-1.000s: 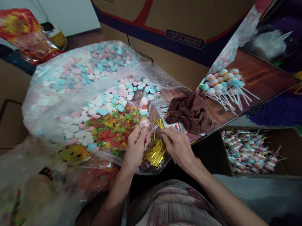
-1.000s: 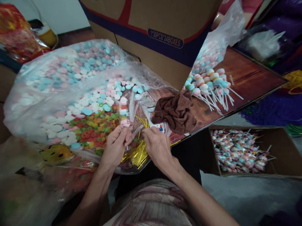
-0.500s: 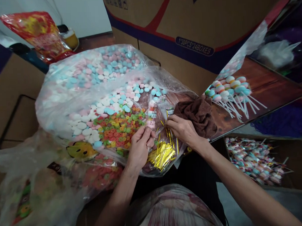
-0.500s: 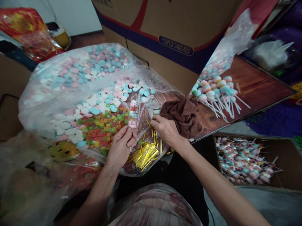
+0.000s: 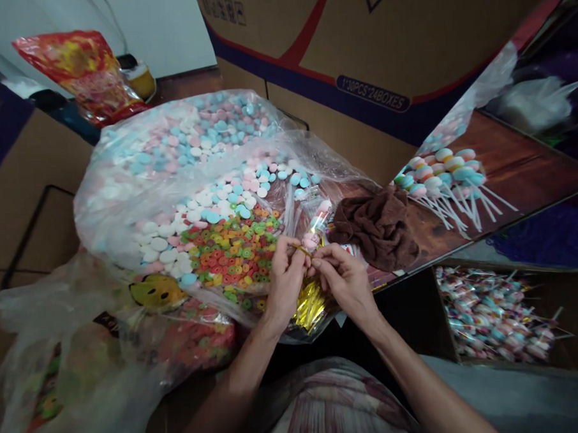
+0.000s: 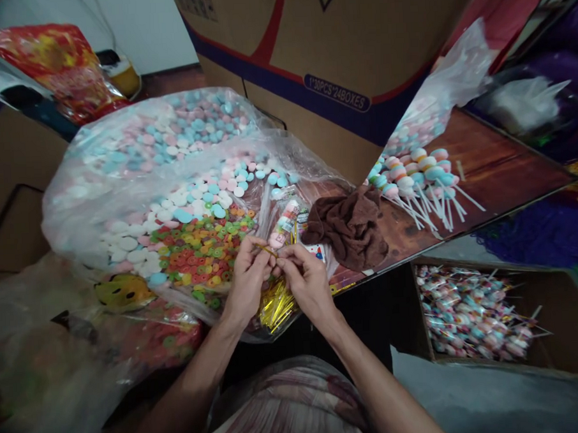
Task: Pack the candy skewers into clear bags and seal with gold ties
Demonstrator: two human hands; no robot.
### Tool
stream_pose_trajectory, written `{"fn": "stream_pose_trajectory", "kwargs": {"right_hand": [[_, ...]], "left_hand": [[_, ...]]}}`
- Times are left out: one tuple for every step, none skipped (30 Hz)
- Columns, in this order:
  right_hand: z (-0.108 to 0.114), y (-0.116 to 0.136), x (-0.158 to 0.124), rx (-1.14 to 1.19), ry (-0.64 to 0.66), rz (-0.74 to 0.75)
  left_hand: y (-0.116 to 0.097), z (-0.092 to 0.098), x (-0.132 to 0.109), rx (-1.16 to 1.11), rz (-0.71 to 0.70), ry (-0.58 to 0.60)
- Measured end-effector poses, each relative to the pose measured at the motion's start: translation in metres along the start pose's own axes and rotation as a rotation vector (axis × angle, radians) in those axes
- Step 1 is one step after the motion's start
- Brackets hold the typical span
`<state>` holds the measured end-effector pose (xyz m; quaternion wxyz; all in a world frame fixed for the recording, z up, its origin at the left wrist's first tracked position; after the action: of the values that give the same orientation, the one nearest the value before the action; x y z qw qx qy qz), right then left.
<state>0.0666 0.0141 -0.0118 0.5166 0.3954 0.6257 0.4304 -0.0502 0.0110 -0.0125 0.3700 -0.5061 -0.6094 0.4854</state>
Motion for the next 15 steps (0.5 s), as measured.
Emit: {"fn": "stream_pose_trajectory", "kwargs": {"right_hand": [[0.002,-0.001,0.001,0.042,0.001,-0.035],[0.005,-0.002,0.002,0.079,0.003,-0.071],[0.008,-0.003,0.004,0.113,0.006,-0.109],[0.011,-0.004,0.005,0.143,0.010,-0.145],[0.013,-0.005,0.006,0.170,0.016,-0.174],[0.015,-0.005,0.006,0.192,0.019,-0.197],[0.017,-0.006,0.007,0.206,0.021,-0.216],[0.019,-0.006,0.006,0.216,0.016,-0.227],[0.020,-0.005,0.006,0.223,0.005,-0.232],[0.021,-0.004,0.005,0.226,-0.011,-0.228],[0.022,-0.003,0.005,0.224,-0.030,-0.217],[0.022,-0.002,0.004,0.219,-0.048,-0.198],[0.022,0.000,0.003,0.214,-0.063,-0.174],[0.022,0.001,0.002,0.212,-0.072,-0.152],[0.021,0.002,0.001,0.216,-0.073,-0.135]], "left_hand": [[0.000,-0.002,0.000,0.019,-0.015,0.027],[-0.001,-0.004,-0.001,0.037,-0.029,0.056],[-0.001,-0.005,-0.001,0.051,-0.041,0.086],[0.000,-0.007,-0.002,0.061,-0.049,0.116],[0.000,-0.008,-0.002,0.068,-0.050,0.146],[0.001,-0.010,-0.003,0.073,-0.052,0.171],[0.001,-0.011,-0.003,0.083,-0.054,0.196],[-0.001,-0.013,-0.004,0.097,-0.064,0.216],[-0.002,-0.015,-0.004,0.114,-0.080,0.232],[-0.005,-0.016,-0.004,0.132,-0.102,0.244],[-0.007,-0.018,-0.004,0.145,-0.127,0.247],[-0.009,-0.020,-0.003,0.152,-0.148,0.241],[-0.010,-0.021,-0.003,0.149,-0.157,0.227],[-0.010,-0.021,-0.003,0.135,-0.155,0.206],[-0.008,-0.022,-0.002,0.114,-0.142,0.184]]}}
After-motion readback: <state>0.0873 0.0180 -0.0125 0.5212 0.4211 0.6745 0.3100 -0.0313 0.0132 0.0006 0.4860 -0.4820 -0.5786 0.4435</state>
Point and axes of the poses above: each hand's wrist, its own x-axis towards the middle knuckle, its own z-axis out of the back of the hand, y = z × x, the point moved 8 cm from there along x, towards the middle knuckle, and after that the axes turned 12 degrees about -z, right-handed, at the moved point
